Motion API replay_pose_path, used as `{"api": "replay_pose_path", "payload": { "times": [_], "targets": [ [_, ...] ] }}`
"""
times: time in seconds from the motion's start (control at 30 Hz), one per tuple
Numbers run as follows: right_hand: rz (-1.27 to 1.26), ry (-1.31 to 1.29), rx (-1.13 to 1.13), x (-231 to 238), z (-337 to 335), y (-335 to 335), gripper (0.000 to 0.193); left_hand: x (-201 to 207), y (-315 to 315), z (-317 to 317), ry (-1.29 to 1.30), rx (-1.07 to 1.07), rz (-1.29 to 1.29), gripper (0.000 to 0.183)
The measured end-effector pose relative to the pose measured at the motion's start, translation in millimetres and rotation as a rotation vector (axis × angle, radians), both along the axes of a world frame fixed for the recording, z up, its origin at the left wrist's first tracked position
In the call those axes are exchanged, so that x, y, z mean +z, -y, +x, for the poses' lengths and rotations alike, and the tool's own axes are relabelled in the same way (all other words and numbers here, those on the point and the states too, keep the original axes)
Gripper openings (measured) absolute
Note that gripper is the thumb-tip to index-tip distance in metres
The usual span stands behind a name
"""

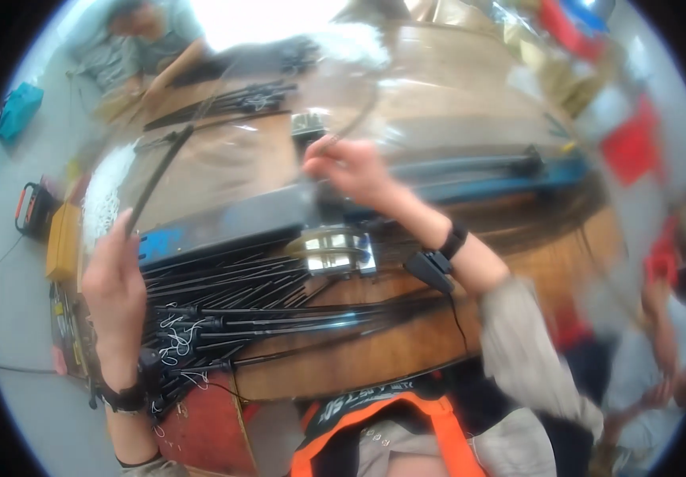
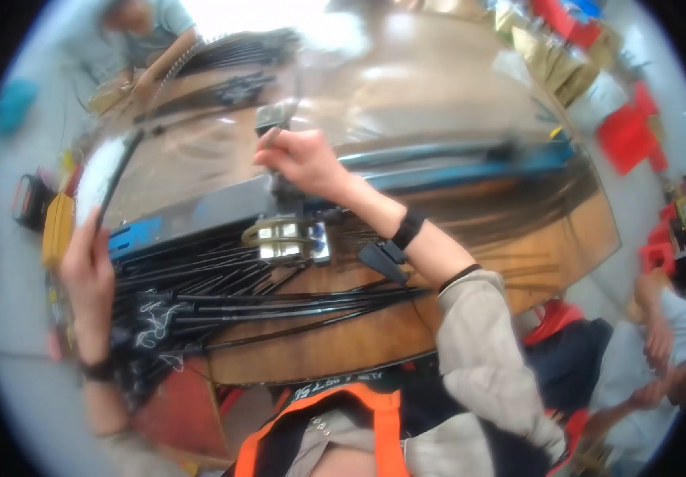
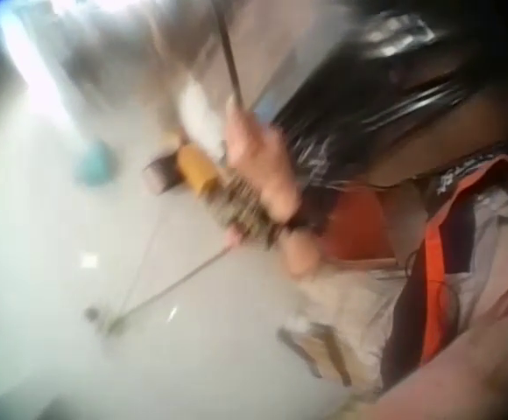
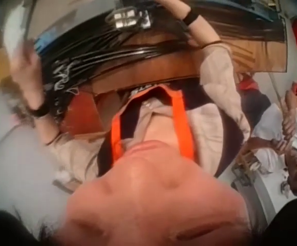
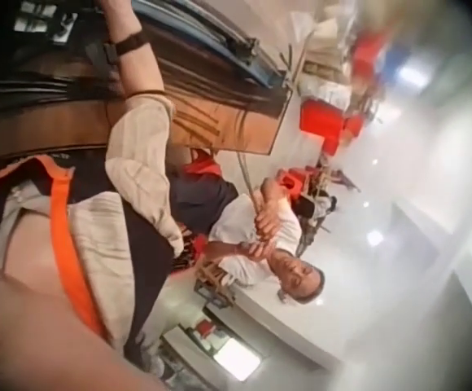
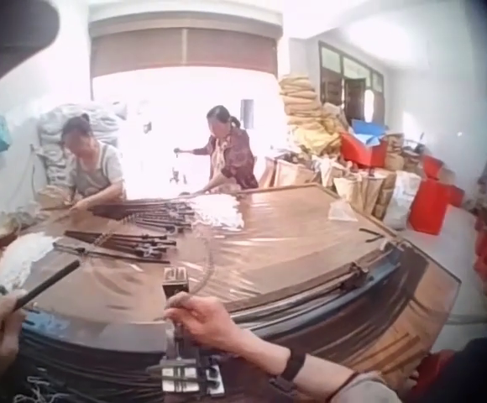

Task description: Bending thin metal wires using a manual bending machine on an industrial workbench.

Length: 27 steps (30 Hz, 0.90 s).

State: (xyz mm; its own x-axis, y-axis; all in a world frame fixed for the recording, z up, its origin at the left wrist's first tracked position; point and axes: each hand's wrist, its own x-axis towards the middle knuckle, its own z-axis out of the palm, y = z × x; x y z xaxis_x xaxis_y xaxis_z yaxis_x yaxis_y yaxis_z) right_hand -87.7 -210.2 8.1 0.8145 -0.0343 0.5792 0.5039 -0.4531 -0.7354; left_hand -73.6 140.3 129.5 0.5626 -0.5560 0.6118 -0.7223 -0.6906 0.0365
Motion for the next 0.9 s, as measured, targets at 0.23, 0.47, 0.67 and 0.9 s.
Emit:
{"api": "replay_pose_path", "payload": {
  "times": [0.23,0.47,0.67,0.9],
  "targets": [
    [-0.116,0.078,0.044,2,29,-13,0.014,-32,-36,2,-0.174,0.098,-0.02,0.029],
    [-0.723,-0.275,0.105,20,49,-45,0.015,-40,-25,13,-0.167,0.037,-0.12,0.026],
    [-0.787,0.237,-0.275,-12,2,31,0.01,-44,-44,26,-0.202,0.098,-0.017,0.023],
    [-1.012,0.136,-0.648,-23,-123,210,0.004,-89,38,51,-0.16,-0.121,0.214,0.014]
  ]
}}
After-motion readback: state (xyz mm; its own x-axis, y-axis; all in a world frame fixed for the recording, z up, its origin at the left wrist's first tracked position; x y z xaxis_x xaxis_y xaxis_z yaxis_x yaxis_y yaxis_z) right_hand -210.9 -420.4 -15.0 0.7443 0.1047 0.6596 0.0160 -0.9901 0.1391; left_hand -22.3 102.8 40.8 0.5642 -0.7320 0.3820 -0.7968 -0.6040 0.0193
